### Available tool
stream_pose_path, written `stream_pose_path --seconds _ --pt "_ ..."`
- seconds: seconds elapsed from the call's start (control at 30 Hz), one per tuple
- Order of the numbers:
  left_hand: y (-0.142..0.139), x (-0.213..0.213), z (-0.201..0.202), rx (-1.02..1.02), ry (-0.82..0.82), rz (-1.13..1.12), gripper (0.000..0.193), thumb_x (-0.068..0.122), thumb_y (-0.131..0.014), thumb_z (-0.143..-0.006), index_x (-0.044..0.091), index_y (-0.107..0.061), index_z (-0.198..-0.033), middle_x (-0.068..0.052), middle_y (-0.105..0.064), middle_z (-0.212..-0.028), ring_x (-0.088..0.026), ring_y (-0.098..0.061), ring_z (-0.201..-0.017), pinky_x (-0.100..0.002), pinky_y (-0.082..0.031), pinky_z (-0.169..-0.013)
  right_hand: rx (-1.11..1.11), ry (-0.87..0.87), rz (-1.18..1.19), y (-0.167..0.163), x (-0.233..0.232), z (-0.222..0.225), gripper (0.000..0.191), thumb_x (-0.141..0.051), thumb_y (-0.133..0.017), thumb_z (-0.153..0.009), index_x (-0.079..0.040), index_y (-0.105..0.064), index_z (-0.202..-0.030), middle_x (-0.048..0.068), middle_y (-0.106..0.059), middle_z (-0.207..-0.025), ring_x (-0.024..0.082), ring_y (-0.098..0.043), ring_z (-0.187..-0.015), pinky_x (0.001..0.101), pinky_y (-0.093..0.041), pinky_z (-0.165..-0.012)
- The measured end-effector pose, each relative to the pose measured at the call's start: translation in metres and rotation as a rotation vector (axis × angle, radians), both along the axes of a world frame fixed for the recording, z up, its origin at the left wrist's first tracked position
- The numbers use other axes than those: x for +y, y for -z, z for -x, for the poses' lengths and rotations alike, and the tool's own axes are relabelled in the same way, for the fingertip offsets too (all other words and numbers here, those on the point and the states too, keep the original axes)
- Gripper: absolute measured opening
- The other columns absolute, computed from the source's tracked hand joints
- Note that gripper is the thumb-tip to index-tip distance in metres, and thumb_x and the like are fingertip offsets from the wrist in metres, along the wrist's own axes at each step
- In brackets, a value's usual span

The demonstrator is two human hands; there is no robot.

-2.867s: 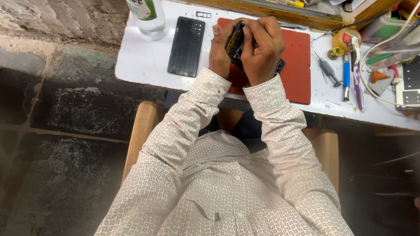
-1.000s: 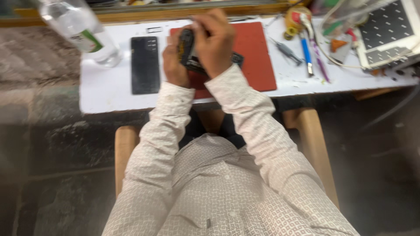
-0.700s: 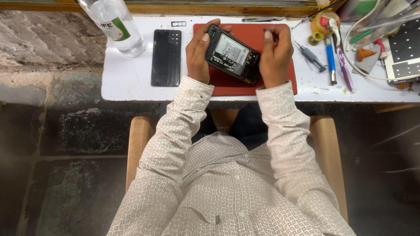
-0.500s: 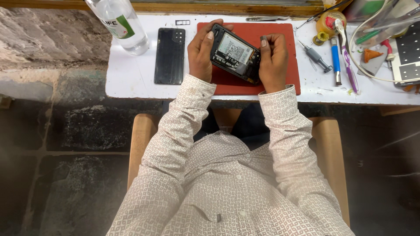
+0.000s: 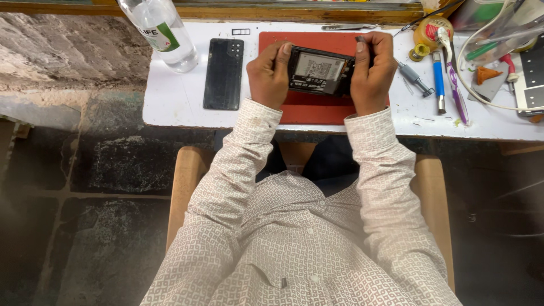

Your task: The person disassembles a mobile phone, removes the battery, and uses a small brush to clean the internal components. They then use a screwdriver to adjust screws on the phone's internal frame.

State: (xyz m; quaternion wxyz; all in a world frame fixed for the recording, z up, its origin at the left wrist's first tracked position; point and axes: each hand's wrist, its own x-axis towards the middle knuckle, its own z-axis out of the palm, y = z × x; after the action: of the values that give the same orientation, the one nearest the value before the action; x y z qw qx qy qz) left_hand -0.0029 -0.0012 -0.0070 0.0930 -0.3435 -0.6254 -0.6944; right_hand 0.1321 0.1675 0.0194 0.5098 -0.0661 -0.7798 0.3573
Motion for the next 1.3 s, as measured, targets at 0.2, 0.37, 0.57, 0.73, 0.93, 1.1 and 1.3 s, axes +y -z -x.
stream_pose_path --seconds 0.2,0.37,0.57,0.73,0.93,1.1,1.3 --pt "-0.019 -0.002 0.005 -0.05 -0.252 0.585 0.06 0.042 -0.055 -0.112 0.001 -0.067 -0.07 -0.013 -0.067 -0.059 -0.02 -0.055 -0.043 -0.031 -0.039 -0.045 -0.076 -0.112 -0.157 -0.029 0.012 -0.006 0.012 -0.01 -0.061 -0.116 0.001 -0.059 -0.114 0.009 -0.068 -0.097 0.015 -0.063 -0.088 0.0281 -0.052 -0.08" --pt "-0.056 -0.016 0.0 0.693 -0.151 0.236 0.058 0.06 -0.054 -0.095 0.005 -0.072 -0.092 -0.017 -0.076 -0.1 -0.027 -0.075 -0.078 -0.034 -0.059 -0.066 -0.136 -0.052 -0.609 -0.077 0.003 -0.009 0.009 -0.01 -0.069 -0.114 -0.003 -0.063 -0.112 0.012 -0.068 -0.099 0.026 -0.065 -0.089 0.0379 -0.05 -0.081" --pt "-0.073 -0.013 -0.009 0.2 0.403 0.563 0.035 0.03 -0.074 -0.092 0.006 -0.078 -0.116 -0.01 -0.081 -0.092 -0.023 -0.075 -0.076 -0.035 -0.06 -0.073 -0.017 -0.185 -0.464 -0.098 -0.01 -0.014 0.006 -0.007 -0.062 -0.116 -0.003 -0.06 -0.111 0.008 -0.062 -0.098 0.024 -0.058 -0.086 0.0361 -0.046 -0.079" --pt "-0.054 -0.014 -0.003 -0.263 0.665 0.096 0.03 0.027 -0.069 -0.101 0.002 -0.069 -0.118 -0.006 -0.078 -0.094 -0.013 -0.074 -0.077 -0.03 -0.063 -0.071 0.102 -0.452 0.238 -0.089 0.0 -0.022 0.004 -0.01 -0.064 -0.114 -0.007 -0.064 -0.111 -0.002 -0.06 -0.089 0.006 -0.047 -0.068 0.0204 -0.039 -0.064" --pt "-0.038 0.017 -0.028 -0.339 0.714 0.045 0.047 0.043 -0.048 -0.112 0.001 -0.063 -0.125 -0.015 -0.068 -0.106 -0.019 -0.066 -0.092 -0.033 -0.057 -0.084 -0.01 -0.767 0.74 -0.037 -0.021 -0.025 0.007 -0.004 -0.068 -0.107 -0.007 -0.067 -0.113 0.002 -0.069 -0.11 0.011 -0.062 -0.099 0.0226 -0.049 -0.09" --pt "-0.024 0.008 -0.023 0.499 -0.224 0.659 0.076 0.065 -0.047 -0.104 0.007 -0.044 -0.155 -0.017 -0.036 -0.16 -0.032 -0.038 -0.147 -0.057 -0.034 -0.121 0.224 -0.513 0.81 -0.008 0.004 -0.04 0.01 -0.001 -0.074 -0.102 -0.005 -0.068 -0.11 0.006 -0.071 -0.109 0.018 -0.066 -0.106 0.0313 -0.053 -0.104" --pt "-0.044 -0.014 -0.04 0.51 0.073 1.053 0.099 0.078 -0.046 -0.092 0.001 -0.029 -0.152 -0.026 -0.017 -0.164 -0.044 -0.015 -0.15 -0.065 -0.014 -0.113 0.458 -0.347 0.768 -0.014 0.065 -0.118 0.007 -0.002 -0.073 -0.106 -0.004 -0.069 -0.112 0.006 -0.071 -0.11 0.02 -0.066 -0.108 0.0301 -0.052 -0.101"
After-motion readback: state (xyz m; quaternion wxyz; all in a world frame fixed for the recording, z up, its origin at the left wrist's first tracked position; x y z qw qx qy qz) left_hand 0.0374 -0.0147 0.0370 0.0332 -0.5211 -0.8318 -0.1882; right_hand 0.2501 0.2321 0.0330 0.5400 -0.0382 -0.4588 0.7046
